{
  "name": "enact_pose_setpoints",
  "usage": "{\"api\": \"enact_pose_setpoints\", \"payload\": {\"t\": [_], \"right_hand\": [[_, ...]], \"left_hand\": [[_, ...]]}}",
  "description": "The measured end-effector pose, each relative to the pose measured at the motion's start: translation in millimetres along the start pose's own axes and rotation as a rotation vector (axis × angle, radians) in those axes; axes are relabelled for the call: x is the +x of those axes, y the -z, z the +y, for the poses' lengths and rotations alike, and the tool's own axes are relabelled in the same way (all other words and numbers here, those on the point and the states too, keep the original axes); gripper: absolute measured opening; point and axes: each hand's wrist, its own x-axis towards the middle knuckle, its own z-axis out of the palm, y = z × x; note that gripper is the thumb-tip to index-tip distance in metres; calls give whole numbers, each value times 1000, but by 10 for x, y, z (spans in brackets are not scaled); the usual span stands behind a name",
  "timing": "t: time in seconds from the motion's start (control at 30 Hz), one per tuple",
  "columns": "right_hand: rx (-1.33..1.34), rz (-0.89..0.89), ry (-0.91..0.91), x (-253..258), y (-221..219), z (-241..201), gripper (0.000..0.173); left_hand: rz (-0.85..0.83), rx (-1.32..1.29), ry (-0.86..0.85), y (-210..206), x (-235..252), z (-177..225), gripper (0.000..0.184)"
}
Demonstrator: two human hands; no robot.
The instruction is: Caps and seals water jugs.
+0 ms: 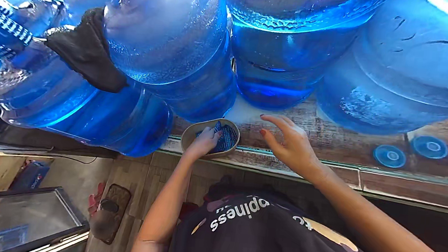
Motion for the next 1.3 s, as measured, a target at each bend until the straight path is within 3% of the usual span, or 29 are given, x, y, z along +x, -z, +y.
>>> {"api": "enact_pose_setpoints", "payload": {"t": [0.17,0.27,0.37,0.47,0.6,0.67,0.8,0.97,1.07,1.17,1.3], "right_hand": [[455,-276,-432,37,-29,-173,30],[591,-356,-582,81,-128,-208,29],[679,-388,-679,147,-225,-252,38],[829,-357,-733,240,-283,-329,49],[1012,-180,-604,362,-285,-415,30],[1021,-91,-508,408,-257,-436,13],[884,-16,-360,439,-119,-439,8],[861,-78,-79,364,313,-352,17],[658,-96,101,273,563,-354,27],[427,-14,113,173,754,-344,34],[508,50,146,82,998,-371,33]], "left_hand": [[83,-248,8,272,-227,24,49],[92,-325,-20,396,-300,9,49],[139,-496,-190,453,-396,47,45],[111,-857,-427,430,-534,226,39],[13,-1095,-570,387,-571,425,34],[11,-1070,-576,377,-562,502,34],[-42,-1012,-626,359,-560,619,35],[-176,-1215,-735,342,-487,847,76],[-223,-973,-770,225,-465,1080,56],[-289,-797,-827,200,-664,1413,36],[-365,-595,-932,248,-552,1752,29]]}}
